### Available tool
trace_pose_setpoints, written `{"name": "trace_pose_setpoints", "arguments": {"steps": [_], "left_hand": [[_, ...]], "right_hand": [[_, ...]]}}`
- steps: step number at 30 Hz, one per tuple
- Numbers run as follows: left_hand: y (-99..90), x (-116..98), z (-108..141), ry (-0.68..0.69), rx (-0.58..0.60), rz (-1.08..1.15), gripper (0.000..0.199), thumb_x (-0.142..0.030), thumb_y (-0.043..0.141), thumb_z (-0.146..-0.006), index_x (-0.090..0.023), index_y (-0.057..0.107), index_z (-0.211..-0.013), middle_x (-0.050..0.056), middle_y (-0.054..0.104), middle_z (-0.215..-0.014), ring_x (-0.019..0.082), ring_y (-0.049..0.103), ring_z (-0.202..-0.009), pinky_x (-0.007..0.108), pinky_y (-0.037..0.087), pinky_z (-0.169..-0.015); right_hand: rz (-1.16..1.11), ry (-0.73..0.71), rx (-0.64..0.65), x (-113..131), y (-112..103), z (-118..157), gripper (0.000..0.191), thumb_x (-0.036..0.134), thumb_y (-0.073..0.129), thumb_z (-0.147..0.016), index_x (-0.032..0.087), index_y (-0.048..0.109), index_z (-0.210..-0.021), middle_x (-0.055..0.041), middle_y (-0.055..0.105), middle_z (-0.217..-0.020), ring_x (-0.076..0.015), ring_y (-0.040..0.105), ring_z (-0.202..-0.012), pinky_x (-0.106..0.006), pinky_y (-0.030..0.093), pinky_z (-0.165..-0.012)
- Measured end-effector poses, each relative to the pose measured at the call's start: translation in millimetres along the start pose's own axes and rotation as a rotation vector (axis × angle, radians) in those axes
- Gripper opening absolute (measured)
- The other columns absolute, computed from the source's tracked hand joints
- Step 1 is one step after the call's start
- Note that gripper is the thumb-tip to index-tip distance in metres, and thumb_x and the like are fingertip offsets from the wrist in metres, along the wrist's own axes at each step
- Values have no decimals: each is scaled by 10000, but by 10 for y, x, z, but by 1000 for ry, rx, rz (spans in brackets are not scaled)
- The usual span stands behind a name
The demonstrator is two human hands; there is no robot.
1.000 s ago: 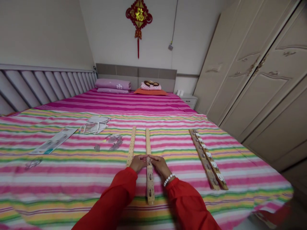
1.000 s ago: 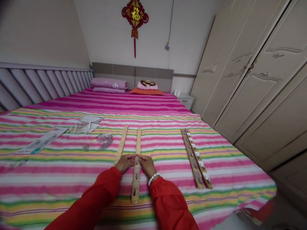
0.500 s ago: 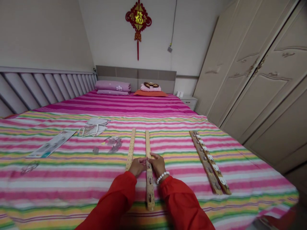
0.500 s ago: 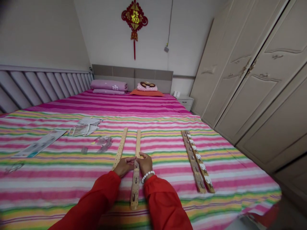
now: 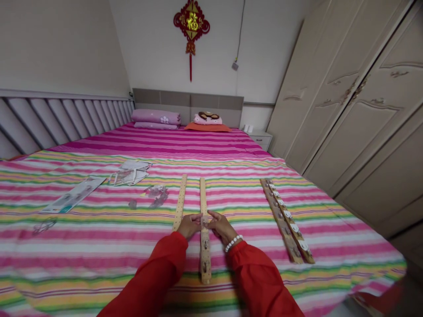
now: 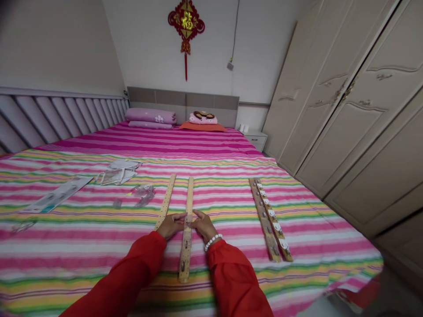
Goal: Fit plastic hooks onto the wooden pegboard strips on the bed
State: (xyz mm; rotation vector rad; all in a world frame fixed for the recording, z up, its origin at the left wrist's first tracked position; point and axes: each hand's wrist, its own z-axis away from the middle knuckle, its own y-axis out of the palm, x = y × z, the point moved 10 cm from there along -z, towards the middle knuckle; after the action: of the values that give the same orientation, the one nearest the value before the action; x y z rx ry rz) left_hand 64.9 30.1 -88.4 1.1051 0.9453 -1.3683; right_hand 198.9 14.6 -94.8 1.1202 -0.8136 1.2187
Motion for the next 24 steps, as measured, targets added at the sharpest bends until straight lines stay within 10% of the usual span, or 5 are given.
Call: {"name": "trace_pose_setpoints", "arguments": {"steps": [24], "left_hand": [[-80, -195, 262, 122, -80, -44, 436, -196, 743, -563, -107, 687, -987, 76, 719, -868, 224, 652, -901, 318, 483, -864]], "right_hand": [[-36, -95, -23, 86, -31, 249, 616, 197, 640, -590, 39, 553, -1179, 92, 498, -416, -77, 401, -369, -205, 281, -389]]}}
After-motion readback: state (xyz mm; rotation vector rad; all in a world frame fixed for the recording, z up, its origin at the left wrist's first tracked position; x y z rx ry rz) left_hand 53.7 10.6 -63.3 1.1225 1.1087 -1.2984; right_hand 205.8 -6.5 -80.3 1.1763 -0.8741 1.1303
